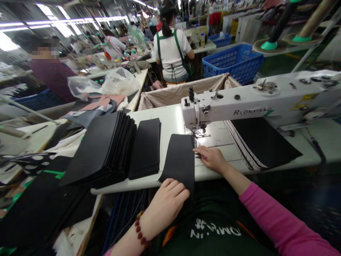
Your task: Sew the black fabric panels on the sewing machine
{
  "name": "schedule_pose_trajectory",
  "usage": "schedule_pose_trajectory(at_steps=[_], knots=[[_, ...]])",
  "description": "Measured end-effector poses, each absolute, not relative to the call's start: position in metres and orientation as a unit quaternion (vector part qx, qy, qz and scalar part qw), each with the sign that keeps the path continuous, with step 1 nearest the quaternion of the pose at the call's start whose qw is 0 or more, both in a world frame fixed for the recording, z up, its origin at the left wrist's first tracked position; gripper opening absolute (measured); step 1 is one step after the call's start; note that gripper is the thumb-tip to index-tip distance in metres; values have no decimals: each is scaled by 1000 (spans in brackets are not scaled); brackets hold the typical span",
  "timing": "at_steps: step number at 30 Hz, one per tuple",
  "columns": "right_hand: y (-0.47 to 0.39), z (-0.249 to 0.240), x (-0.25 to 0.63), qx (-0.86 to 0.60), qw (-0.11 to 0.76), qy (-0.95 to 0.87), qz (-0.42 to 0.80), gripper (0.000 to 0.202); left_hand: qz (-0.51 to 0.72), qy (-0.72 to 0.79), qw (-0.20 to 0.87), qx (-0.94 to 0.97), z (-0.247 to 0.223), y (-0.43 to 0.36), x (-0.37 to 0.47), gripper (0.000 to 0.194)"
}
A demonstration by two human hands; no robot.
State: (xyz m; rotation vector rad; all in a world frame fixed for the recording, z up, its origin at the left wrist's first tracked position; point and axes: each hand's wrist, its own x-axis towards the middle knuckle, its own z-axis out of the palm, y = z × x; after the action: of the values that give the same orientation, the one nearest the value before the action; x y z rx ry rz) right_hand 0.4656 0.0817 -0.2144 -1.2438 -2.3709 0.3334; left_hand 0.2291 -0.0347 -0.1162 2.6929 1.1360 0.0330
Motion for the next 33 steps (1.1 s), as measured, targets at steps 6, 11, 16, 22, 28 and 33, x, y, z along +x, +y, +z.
schedule_pose_trajectory(at_steps=[6,11,16,22,28,33], knots=[[44,-212,458,-489,136,-849,145,50,189,409,3,893,-48,-23,161,27],[14,-215,476,-526,156,-817,179,53,167,477,-44,862,-65,21,125,22],[-7,-212,513,-574,271,-737,230,44,16,453,21,891,-120,50,126,36],[-35,-218,544,-623,308,-674,250,31,50,497,21,866,-129,48,160,34],[-39,-223,543,-679,318,-622,227,23,156,457,139,865,-158,44,272,29],[-39,-214,549,-700,294,-616,212,24,113,367,147,911,-206,40,348,72]])
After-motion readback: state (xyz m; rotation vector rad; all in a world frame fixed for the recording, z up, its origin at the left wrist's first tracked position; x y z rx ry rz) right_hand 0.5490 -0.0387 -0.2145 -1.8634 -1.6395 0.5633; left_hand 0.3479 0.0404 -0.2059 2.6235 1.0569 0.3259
